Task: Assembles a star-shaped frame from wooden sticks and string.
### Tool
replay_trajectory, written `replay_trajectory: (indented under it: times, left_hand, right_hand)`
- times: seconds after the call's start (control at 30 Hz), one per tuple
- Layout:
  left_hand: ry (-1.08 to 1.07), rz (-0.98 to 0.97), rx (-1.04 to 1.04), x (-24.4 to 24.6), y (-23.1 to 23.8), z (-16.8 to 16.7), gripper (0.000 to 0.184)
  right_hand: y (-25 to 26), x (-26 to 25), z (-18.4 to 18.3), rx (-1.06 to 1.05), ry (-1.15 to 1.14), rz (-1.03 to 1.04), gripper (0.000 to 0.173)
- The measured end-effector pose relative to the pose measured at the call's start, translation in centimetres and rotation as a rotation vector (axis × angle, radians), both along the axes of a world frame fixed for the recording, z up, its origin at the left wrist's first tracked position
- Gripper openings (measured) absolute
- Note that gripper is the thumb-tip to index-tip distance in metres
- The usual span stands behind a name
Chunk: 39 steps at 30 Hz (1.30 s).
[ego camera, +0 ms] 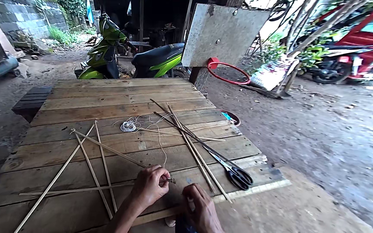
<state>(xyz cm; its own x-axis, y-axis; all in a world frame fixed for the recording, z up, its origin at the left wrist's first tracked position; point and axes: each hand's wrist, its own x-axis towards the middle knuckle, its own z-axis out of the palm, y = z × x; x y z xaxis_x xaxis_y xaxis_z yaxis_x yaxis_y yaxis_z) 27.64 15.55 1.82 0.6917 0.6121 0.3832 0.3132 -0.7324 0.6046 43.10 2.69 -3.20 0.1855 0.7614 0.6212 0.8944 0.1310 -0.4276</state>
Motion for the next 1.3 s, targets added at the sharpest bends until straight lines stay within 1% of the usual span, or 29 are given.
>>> replay_trajectory:
  times: [0.1, 0.23, 0.33, 0.4, 0.53, 0.6, 0.67, 0.73, 0.83, 0.93, 1.03, 1.17, 1.3]
  left_hand:
    - [-0.022, -0.017, -0.041, -0.6, -0.2, -0.4, 0.015]
    - [0.029, -0.031, -0.088, -0.6, -0.8, -0.9, 0.015]
    - [0.046, -0.033, -0.096, -0.6, -0.7, -1.1, 0.015]
    - [0.054, -0.034, -0.096, -0.5, -0.6, -1.1, 0.015]
    - [0.056, -0.056, -0.066, -0.1, 0.1, -1.2, 0.015]
    - [0.075, -0.067, -0.07, 0.0, 0.2, -1.1, 0.014]
    - [0.097, -0.084, -0.083, -0.1, 0.3, -0.9, 0.013]
    - [0.113, -0.098, -0.093, -0.1, 0.3, -0.8, 0.013]
    - [0.139, -0.128, -0.106, -0.3, 0.3, -0.5, 0.013]
    - [0.162, -0.143, -0.1, -0.5, 0.3, -0.4, 0.013]
    - [0.143, -0.14, -0.08, -0.5, 0.2, -0.8, 0.011]
    - [0.115, -0.127, -0.023, -0.4, 0.3, -1.0, 0.01]
    - [0.099, -0.115, 0.016, -0.2, 0.4, -1.5, 0.009]
  right_hand:
    - [0.3, 1.9, 0.3, -0.006, -0.018, -0.054, 0.013]
    - [1.7, 3.3, 0.9, -0.035, -0.017, -0.102, 0.012]
    - [3.1, 3.8, 1.7, -0.013, -0.018, -0.084, 0.013]
    - [3.4, 3.9, 2.5, 0.011, -0.011, 0.008, 0.013]
    - [1.8, 2.8, 4.2, -0.058, 0.072, 0.293, 0.012]
    - [0.8, 1.7, 4.1, -0.085, 0.083, 0.391, 0.01]
    - [0.0, 0.8, 3.7, -0.118, 0.094, 0.436, 0.007]
    - [-0.4, 0.4, 3.3, -0.129, 0.109, 0.432, 0.007]
    - [0.4, 0.8, 3.0, -0.082, 0.178, 0.367, 0.009]
    - [2.1, 1.8, 3.9, -0.082, 0.281, 0.265, 0.013]
    - [3.6, 2.6, 4.7, -0.151, 0.334, 0.211, 0.015]
    - [4.6, 3.2, 5.2, -0.202, 0.343, 0.242, 0.014]
    - [4.5, 3.1, 5.4, -0.189, 0.285, 0.321, 0.013]
